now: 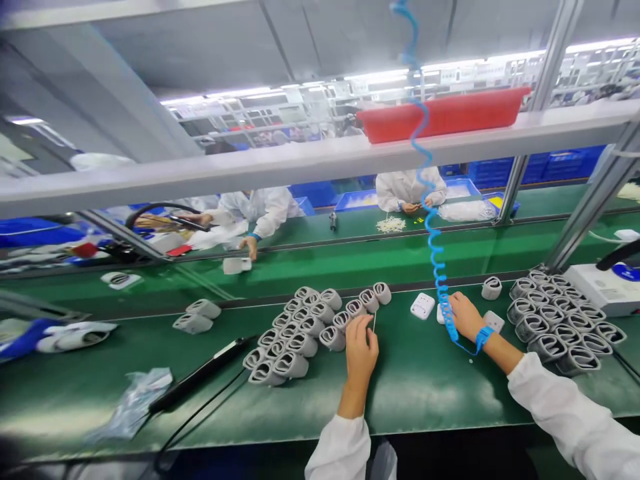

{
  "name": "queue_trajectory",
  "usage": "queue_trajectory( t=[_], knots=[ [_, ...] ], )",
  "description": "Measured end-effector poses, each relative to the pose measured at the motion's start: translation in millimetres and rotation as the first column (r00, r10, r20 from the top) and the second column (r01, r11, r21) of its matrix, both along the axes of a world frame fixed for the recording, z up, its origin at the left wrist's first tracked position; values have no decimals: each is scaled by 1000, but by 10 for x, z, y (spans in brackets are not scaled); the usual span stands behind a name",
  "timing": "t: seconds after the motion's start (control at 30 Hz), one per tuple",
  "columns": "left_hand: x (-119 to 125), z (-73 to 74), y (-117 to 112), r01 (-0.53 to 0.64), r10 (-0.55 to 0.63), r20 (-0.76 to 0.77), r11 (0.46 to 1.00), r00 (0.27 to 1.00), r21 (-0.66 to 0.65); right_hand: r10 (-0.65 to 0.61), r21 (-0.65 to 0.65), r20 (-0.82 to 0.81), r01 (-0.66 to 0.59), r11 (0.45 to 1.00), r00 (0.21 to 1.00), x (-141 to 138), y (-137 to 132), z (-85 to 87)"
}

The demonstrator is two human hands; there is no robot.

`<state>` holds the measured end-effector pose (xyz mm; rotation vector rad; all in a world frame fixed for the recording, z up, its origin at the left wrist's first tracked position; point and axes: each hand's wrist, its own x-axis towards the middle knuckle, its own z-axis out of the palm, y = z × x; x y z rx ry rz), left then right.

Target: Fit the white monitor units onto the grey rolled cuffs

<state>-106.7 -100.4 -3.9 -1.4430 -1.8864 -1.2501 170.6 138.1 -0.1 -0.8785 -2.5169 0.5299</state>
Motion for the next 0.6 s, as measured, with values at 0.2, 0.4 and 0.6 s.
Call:
queue_trajectory(
  t=[0.2,0.4,0.6],
  knots=[
    [95,-229,-168,-128,127,-24,986,992,-108,-20,-26,-27,19,999,999,-10,-26,-190],
    [167,-257,-93,-304,308,-38,898,950,-318,58,-89,-189,-76,993,980,-374,-196,-118],
    [237,-232,-124,-297,285,-93,864,954,-407,214,-197,-373,-302,933,903,-1397,-379,-93]
  ],
)
